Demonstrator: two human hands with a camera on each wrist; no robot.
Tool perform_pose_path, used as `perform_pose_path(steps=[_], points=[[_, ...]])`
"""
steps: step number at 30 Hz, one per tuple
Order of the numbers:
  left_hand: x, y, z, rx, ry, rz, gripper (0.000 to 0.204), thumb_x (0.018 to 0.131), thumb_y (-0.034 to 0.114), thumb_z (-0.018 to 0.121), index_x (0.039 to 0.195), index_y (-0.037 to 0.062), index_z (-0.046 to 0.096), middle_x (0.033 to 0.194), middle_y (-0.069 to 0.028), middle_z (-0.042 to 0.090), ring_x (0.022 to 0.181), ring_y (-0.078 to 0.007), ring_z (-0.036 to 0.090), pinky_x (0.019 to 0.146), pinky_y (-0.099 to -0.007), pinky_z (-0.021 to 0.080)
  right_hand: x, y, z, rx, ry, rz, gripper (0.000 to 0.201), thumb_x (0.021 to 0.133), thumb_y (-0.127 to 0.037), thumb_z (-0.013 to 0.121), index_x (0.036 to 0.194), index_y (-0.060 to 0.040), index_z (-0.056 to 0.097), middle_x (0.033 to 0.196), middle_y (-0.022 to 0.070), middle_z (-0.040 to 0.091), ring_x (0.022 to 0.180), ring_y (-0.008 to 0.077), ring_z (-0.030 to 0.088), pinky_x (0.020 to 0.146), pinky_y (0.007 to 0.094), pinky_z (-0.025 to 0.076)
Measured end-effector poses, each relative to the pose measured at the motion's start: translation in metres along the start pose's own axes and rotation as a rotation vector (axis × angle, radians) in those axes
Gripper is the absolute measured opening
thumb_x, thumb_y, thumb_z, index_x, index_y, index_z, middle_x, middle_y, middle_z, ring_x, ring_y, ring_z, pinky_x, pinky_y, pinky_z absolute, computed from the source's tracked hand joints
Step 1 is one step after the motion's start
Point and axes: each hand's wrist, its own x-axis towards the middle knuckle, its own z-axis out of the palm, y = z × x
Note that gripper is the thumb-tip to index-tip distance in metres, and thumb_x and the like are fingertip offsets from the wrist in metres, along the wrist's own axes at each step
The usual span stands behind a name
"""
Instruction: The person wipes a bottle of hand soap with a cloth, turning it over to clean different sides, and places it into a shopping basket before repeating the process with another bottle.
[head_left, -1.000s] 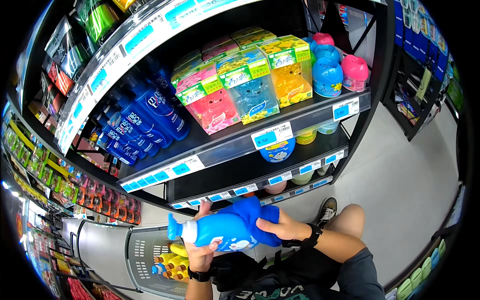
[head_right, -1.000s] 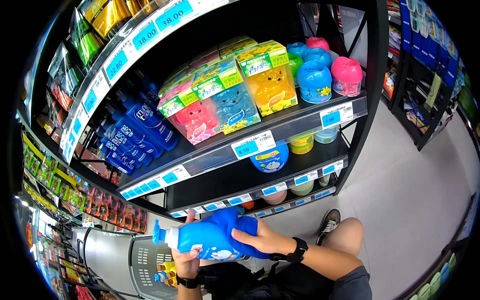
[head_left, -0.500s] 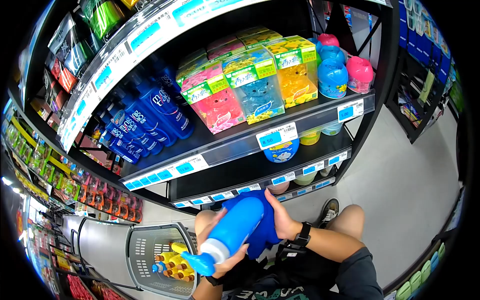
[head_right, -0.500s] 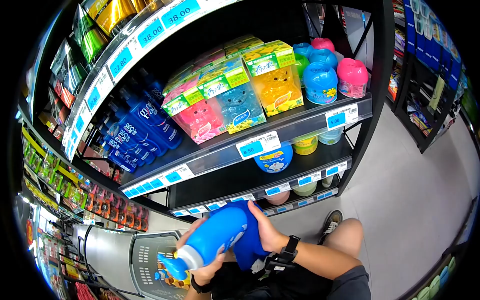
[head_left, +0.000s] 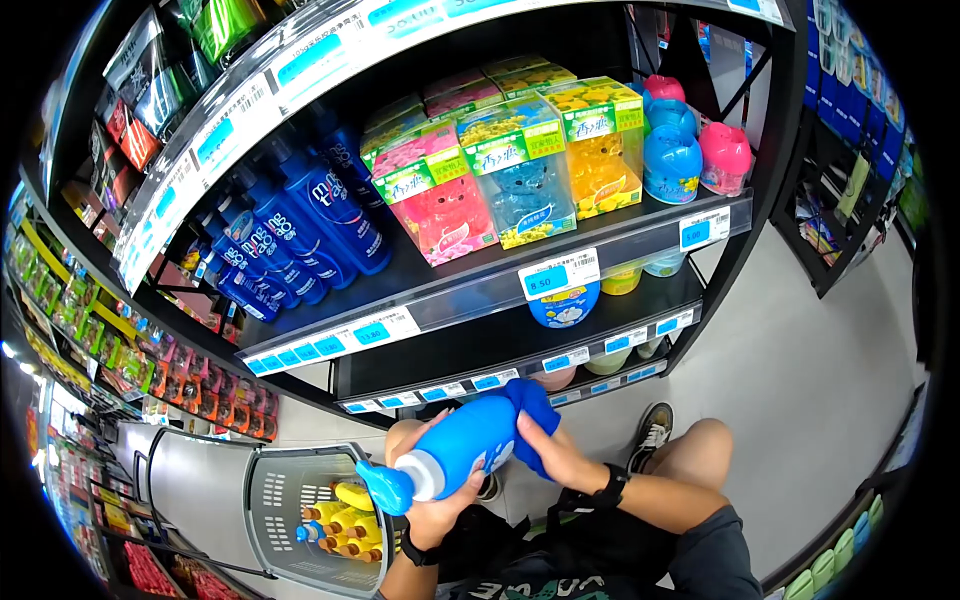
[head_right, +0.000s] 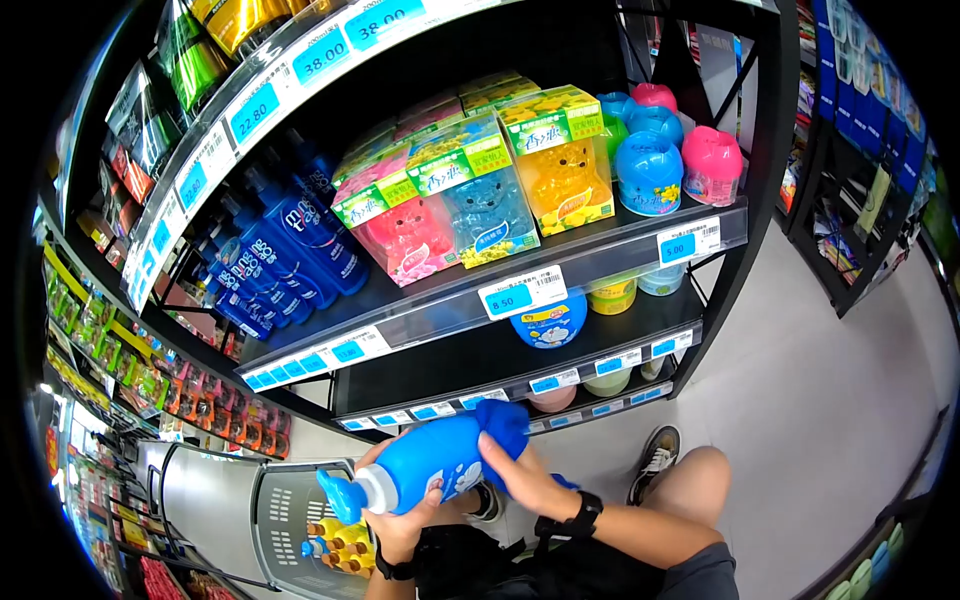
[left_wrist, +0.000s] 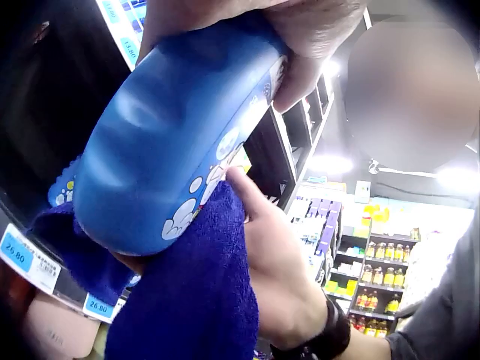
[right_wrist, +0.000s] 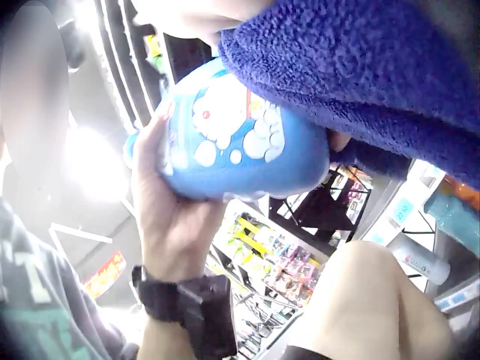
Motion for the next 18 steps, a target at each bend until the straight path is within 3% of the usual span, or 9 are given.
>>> perform_pose_path(steps=[2,3,4,6,8,12,13,18], points=[[0.003,-0.001,-0.002,-0.054,0.059,-0.075,0.071,0.06,0.013,0.077,0.118,-0.0044,0.04,0.114,-0.0212,0.051,0.101,-0.0261,0.054,0.089,-0.0377,0.045,-0.005,0.018,-0.001,-0.227,-0.052,-0.246,0.045,0.09,-0.028,0.05,0.123,0.0012,0.039,0.123,0.0126,0.042,0.113,0.022,0.041,0.095,0.0348,0.035],[0.003,-0.003,-0.004,-0.037,0.068,-0.097,0.07,0.058,0.01,0.076,0.117,-0.0051,0.042,0.112,-0.0192,0.052,0.098,-0.0243,0.055,0.087,-0.036,0.046,-0.007,0.019,-0.002,-0.389,-0.062,-0.427,0.049,0.085,-0.027,0.056,0.122,0.0013,0.039,0.126,0.0177,0.038,0.117,0.0295,0.037,0.096,0.0382,0.032],[0.003,0.0,-0.002,-0.039,0.076,-0.096,0.07,0.058,0.01,0.076,0.117,-0.0051,0.042,0.112,-0.0192,0.052,0.098,-0.0243,0.055,0.087,-0.036,0.046,-0.009,0.011,-0.001,-0.464,-0.085,-0.478,0.055,0.081,-0.03,0.061,0.122,0.0004,0.04,0.125,0.0223,0.037,0.117,0.0354,0.036,0.097,0.0414,0.03],[0.004,0.008,0.004,-0.149,0.079,-0.182,0.069,0.057,0.008,0.076,0.116,-0.0049,0.043,0.11,-0.0177,0.052,0.098,-0.0233,0.054,0.087,-0.0348,0.044,-0.008,0.0,-0.004,-0.782,-0.193,-0.709,0.06,0.077,-0.038,0.064,0.12,-0.0014,0.044,0.126,0.023,0.037,0.117,0.0376,0.035,0.098,0.0482,0.025],[0.008,0.014,0.006,-0.086,-0.054,-0.169,0.065,0.058,0.009,0.074,0.115,-0.0043,0.045,0.107,-0.0129,0.053,0.1,-0.0199,0.052,0.087,-0.0323,0.041,-0.015,-0.013,0.005,-0.842,-0.228,-0.726,0.059,0.075,-0.04,0.065,0.117,-0.0021,0.047,0.123,0.0219,0.04,0.114,0.037,0.038,0.097,0.0512,0.023],[-0.011,-0.014,0.006,-0.002,-0.04,-0.131,0.069,0.058,0.009,0.076,0.117,-0.0036,0.043,0.107,-0.0109,0.053,0.098,-0.0181,0.053,0.084,-0.0322,0.043,-0.013,-0.034,0.011,-1.041,-0.296,-0.785,0.054,0.072,-0.045,0.067,0.104,-0.0021,0.057,0.107,0.0175,0.052,0.103,0.0335,0.046,0.093,0.0549,0.022],[-0.014,-0.018,0.006,-0.004,-0.04,-0.139,0.072,0.058,0.006,0.078,0.119,-0.0035,0.042,0.106,-0.0109,0.053,0.097,-0.0183,0.054,0.083,-0.0334,0.044,-0.008,-0.043,0.01,-1.075,-0.283,-0.861,0.049,0.072,-0.044,0.068,0.095,-0.0013,0.06,0.098,0.0158,0.056,0.094,0.0327,0.05,0.088,0.0487,0.029],[-0.012,-0.024,0.011,-0.011,-0.075,-0.052,0.073,0.056,0.007,0.081,0.117,-0.0041,0.043,0.107,-0.0116,0.053,0.096,-0.0194,0.054,0.082,-0.0332,0.045,0.009,-0.036,-0.008,-0.967,-0.177,-0.864,0.039,0.073,-0.037,0.067,0.08,-0.0001,0.055,0.083,0.0149,0.052,0.076,0.0328,0.05,0.071,0.04,0.04]])
